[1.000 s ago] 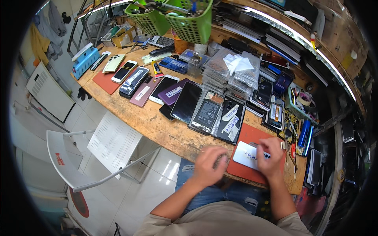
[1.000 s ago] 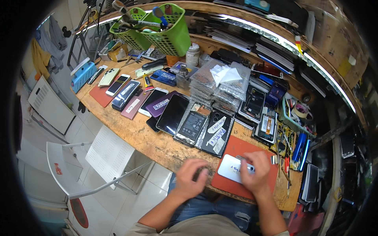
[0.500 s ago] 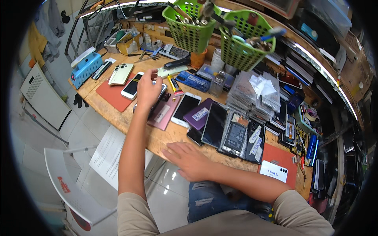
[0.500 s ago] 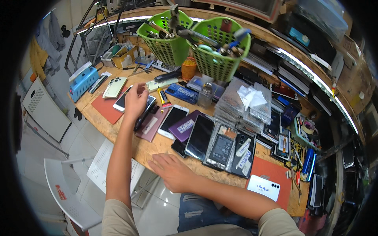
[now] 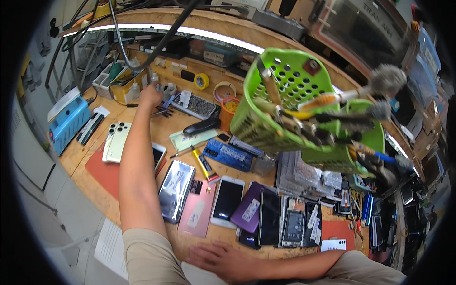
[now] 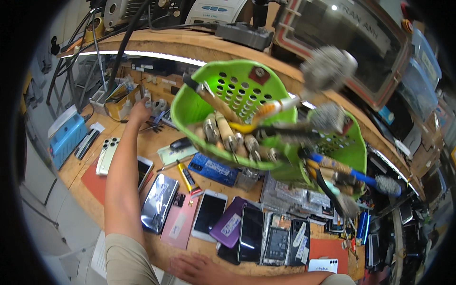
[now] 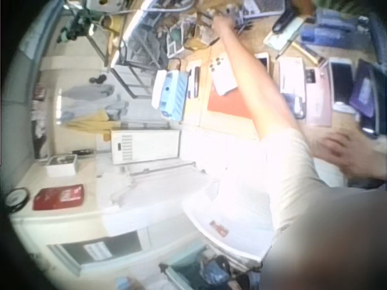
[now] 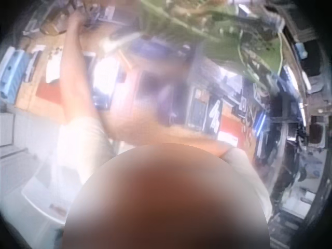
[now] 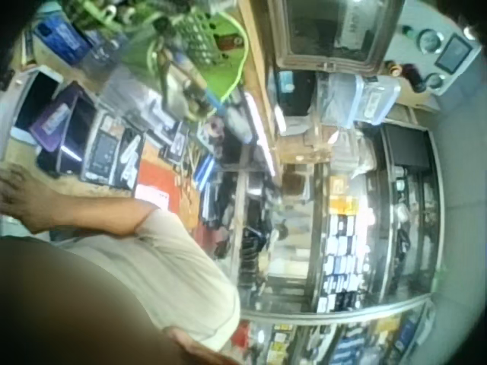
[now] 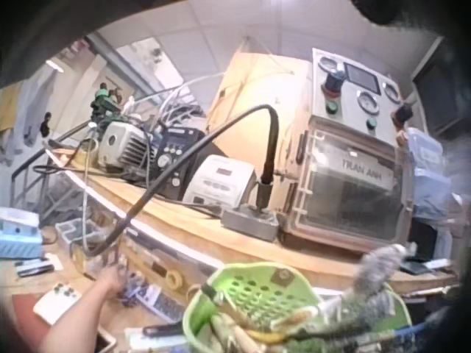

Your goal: The person writes on the back of several smartphones with a marker, then picks up and inspects each device before placing it back on the workbench. The person also briefly handles a small bottle and a charging cable.

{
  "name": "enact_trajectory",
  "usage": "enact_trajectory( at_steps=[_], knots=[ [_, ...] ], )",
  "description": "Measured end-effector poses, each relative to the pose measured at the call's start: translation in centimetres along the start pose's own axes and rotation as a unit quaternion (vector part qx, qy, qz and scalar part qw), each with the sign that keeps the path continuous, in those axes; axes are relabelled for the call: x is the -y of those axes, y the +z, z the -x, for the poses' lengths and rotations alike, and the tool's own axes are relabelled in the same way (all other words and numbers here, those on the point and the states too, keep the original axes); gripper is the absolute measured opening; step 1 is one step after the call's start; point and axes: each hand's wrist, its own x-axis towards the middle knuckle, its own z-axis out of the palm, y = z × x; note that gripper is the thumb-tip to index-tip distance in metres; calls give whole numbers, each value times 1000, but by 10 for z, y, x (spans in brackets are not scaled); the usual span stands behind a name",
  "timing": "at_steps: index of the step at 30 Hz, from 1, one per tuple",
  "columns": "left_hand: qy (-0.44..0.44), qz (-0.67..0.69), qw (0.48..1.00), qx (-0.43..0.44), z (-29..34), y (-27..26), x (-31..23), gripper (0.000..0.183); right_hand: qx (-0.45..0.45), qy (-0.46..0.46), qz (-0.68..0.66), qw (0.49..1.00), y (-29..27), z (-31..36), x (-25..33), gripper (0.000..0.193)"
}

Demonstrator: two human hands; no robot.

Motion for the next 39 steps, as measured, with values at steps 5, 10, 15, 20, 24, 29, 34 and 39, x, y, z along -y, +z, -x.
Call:
enact_trajectory(
  at_steps=[5,10,15,20,24,29,34,39],
  knots=[
    [-11,-79,996,-32,-59,25,6,65,-15,6,-22,1000,-10,-6,-10,93],
    [-12,-26,998,-49,-99,42,7,74,-6,2,-38,999,-13,-10,-21,91],
    [10,89,993,-76,-90,42,-2,71,-18,-9,-39,999,-9,-8,-20,89],
    [66,127,981,-131,-66,17,18,68,-52,-39,-22,998,-3,-1,-12,87],
    [134,119,977,-116,-61,-13,63,61,-115,-75,-21,990,9,-5,-9,86],
    [144,223,956,-123,7,-102,65,51,-224,-99,-20,969,26,-14,-13,81],
    [29,366,917,-159,161,-173,-6,55,-313,-119,21,942,18,1,-4,58],
    [50,391,908,-142,352,-201,-39,55,-560,-129,43,817,-14,92,-10,24]
  ],
)
